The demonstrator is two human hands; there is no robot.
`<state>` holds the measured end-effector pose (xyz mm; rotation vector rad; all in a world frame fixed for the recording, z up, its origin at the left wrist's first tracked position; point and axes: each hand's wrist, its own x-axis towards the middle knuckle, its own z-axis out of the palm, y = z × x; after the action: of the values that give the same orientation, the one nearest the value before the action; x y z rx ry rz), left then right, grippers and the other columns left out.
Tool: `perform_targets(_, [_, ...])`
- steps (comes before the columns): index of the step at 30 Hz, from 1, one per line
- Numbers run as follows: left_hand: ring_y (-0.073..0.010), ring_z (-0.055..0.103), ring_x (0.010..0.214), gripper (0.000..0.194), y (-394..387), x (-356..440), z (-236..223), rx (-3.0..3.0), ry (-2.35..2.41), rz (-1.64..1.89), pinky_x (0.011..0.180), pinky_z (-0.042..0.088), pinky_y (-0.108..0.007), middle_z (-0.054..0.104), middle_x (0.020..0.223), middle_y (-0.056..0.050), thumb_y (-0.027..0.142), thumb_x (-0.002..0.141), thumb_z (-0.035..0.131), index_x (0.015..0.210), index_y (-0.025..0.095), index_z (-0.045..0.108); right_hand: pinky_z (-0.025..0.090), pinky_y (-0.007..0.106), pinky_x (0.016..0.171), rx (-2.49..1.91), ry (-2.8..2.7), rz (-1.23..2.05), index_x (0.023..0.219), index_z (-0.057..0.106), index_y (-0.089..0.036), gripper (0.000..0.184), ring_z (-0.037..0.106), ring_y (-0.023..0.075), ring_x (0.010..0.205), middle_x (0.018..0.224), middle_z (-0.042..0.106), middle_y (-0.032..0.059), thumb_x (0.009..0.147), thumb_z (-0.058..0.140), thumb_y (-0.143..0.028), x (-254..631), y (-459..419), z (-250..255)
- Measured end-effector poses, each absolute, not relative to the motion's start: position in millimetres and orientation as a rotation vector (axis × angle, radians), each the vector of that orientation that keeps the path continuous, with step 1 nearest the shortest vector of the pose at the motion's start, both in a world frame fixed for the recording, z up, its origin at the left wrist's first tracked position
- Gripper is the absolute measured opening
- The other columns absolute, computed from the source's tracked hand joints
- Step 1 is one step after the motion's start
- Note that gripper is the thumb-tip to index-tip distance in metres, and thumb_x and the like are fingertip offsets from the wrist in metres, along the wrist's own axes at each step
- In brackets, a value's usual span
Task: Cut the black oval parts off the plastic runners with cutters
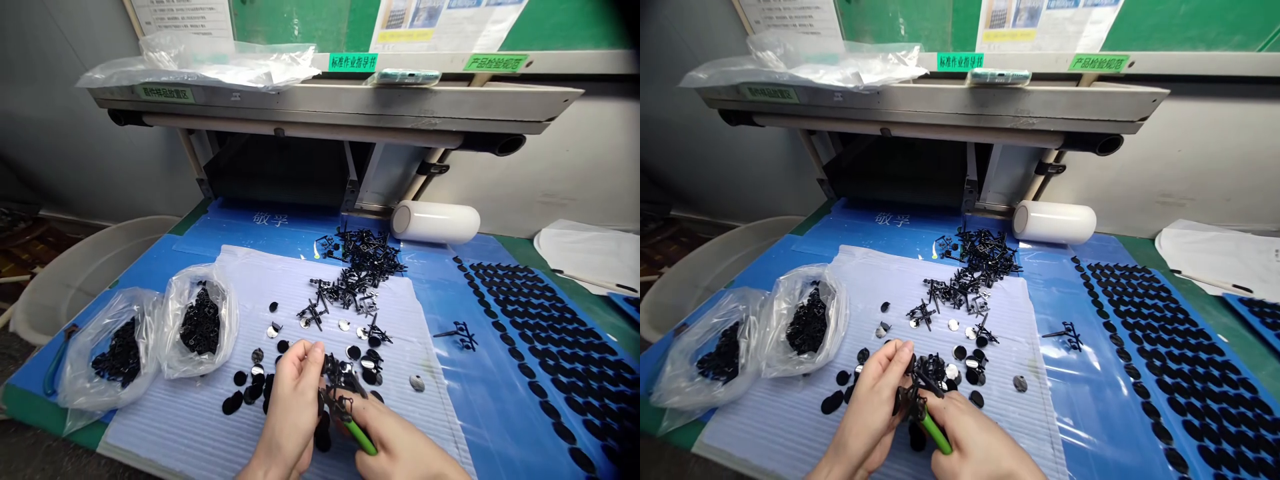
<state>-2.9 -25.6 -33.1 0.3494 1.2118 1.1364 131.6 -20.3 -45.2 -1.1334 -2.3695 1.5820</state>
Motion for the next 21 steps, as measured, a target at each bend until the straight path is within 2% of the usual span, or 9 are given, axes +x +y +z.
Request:
perform_targets(4, [-0.0031, 0.015, 0.037, 0.030, -23.9, -19.2, -38.5, 0.273, 1.227, 1.199, 0.034, 0.013, -0.014, 0.027, 0.042, 0.013, 0.034, 0.083, 0.053, 0.062, 0.019, 0.038, 0.032, 0.022, 0.054, -1.183, -2.393, 1.457, 0.066, 0.034, -0.022, 0.023, 0.038, 0.0128, 0.058, 0.063, 0.042, -0.0049, 0.050, 0.038, -0.006, 120.9, -4.6, -46.7])
perform_targets(9, [-0.0010, 0.010, 0.030, 0.031, -23.2, -37.5, -43.4, 0.209, 1.169, 1.239, 0.030, 0.006, -0.015, 0.028, 0.033, 0.014, 0.034, 0.079, 0.059, 0.059, 0.019, 0.041, 0.038, 0.027, 0.065, -1.291, -2.338, 1.323, 0.087, 0.044, -0.019, 0.035, 0.048, 0.0192, 0.075, 0.079, 0.052, 0.0009, 0.055, 0.039, -0.006, 109.3, 8.8, -54.6])
perform_targets(16, [0.0007, 0.012, 0.027, 0.039, -24.7, -38.5, -38.8, 0.057, 1.064, 1.253, 0.027, 0.007, -0.014, 0.031, 0.032, 0.013, 0.039, 0.067, 0.070, 0.053, 0.019, 0.039, 0.039, 0.031, 0.076, -1.259, -2.270, 1.502, 0.106, 0.043, -0.017, 0.056, 0.050, 0.0226, 0.091, 0.099, 0.054, 0.0061, 0.052, 0.039, -0.005, 105.3, 9.0, -58.1])
perform_targets(21, [0.0016, 0.014, 0.025, 0.039, -22.7, -31.2, -35.3, 0.009, 1.062, 1.246, 0.026, 0.006, -0.014, 0.031, 0.030, 0.013, 0.040, 0.059, 0.075, 0.052, 0.018, 0.043, 0.040, 0.032, 0.076, -1.244, -2.281, 1.561, 0.101, 0.046, -0.017, 0.051, 0.051, 0.0224, 0.088, 0.094, 0.054, 0.0056, 0.051, 0.040, -0.006, 106.7, 13.3, -53.7])
